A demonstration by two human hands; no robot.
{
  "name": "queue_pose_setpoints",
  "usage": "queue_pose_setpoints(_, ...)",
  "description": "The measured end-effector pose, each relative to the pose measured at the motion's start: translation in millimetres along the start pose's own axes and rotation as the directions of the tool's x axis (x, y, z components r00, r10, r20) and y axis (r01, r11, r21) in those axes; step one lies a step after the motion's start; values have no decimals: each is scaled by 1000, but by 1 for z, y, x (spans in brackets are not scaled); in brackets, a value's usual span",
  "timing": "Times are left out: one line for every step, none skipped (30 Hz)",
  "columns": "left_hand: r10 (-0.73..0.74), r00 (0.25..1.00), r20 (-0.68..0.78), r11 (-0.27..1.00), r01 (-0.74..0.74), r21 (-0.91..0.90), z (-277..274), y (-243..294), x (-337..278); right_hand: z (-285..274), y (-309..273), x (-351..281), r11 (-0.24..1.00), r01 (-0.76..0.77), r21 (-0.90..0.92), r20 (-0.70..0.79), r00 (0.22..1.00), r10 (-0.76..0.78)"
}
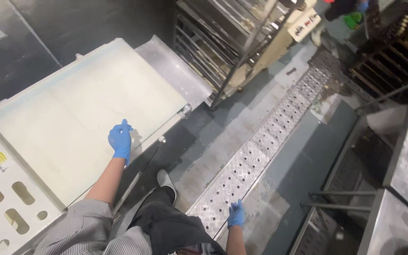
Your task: The person is folding dough and using a commercial dough sheeter machine to flatten it in a bakery kitchen.
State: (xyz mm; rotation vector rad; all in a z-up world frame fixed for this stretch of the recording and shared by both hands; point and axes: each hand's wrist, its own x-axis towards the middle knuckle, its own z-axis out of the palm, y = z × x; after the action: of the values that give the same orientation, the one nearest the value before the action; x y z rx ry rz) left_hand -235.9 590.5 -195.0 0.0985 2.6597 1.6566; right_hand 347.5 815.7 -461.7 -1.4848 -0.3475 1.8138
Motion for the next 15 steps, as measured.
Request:
queue_pose_setpoints(25, 999, -39, 994, -21, 106, 9, -24, 13, 38, -11, 15, 997, 51, -63, 9, 999, -51)
queue_pose_setpoints(42, 997, -66, 975, -27, 220, 13, -51, 19, 67, -20, 22, 987, 97, -130, 14, 995, -96)
queue_pose_setpoints(14, 996, -91, 974, 7, 228, 21, -76, 10, 98, -35, 18, 983, 85, -164, 27, 996, -82)
queue_pose_setpoints(138, 987, -80, 866, -82, 493, 31, -96, 11, 146, -47, 22, 970, 135, -202, 83, 989, -120)
queue_pose_setpoints(242, 970, -29, 680, -148, 718, 41, -116, 13, 193, -58, 25, 954, 186, -234, 142, 978, -156)
queue_pose_setpoints(222, 972, -71, 678, -101, 728, 48, -101, 4, 214, -57, 63, 949, 175, -262, 178, 975, -131)
queue_pose_setpoints(207, 971, 117, 650, -226, 726, 57, -87, -4, 236, -54, 100, 936, 219, -274, 241, 958, -154)
queue_pose_setpoints(173, 942, 286, 634, -329, 700, 68, -74, -12, 267, -52, 142, 919, 265, -291, 317, 933, -168)
queue_pose_setpoints(145, 963, 228, 641, -267, 720, 77, -57, -5, 327, -54, 141, 910, 259, -324, 364, 922, -133)
queue_pose_setpoints(122, 908, 401, 706, -364, 608, 85, -43, -12, 371, -59, 134, 865, 354, -355, 458, 873, -169)
queue_pose_setpoints(124, 822, 556, 771, -433, 468, 94, -28, -17, 414, -61, 125, 816, 446, -368, 554, 810, -192)
queue_pose_setpoints(68, 857, 511, 789, -359, 498, 106, -24, -20, 458, -65, 101, 798, 435, -417, 585, 800, -130)
queue_pose_setpoints(121, 811, 572, 819, -407, 405, 118, -21, -21, 501, -67, 76, 746, 532, -400, 686, 714, -142)
queue_pose_setpoints(196, 766, 612, 830, -462, 313, 129, -17, -3, 560, -57, 51, 707, 620, -341, 786, 600, -147)
queue_pose_setpoints(157, 813, 561, 843, -406, 353, 129, -24, 2, 588, -42, 67, 706, 612, -358, 817, 571, -81)
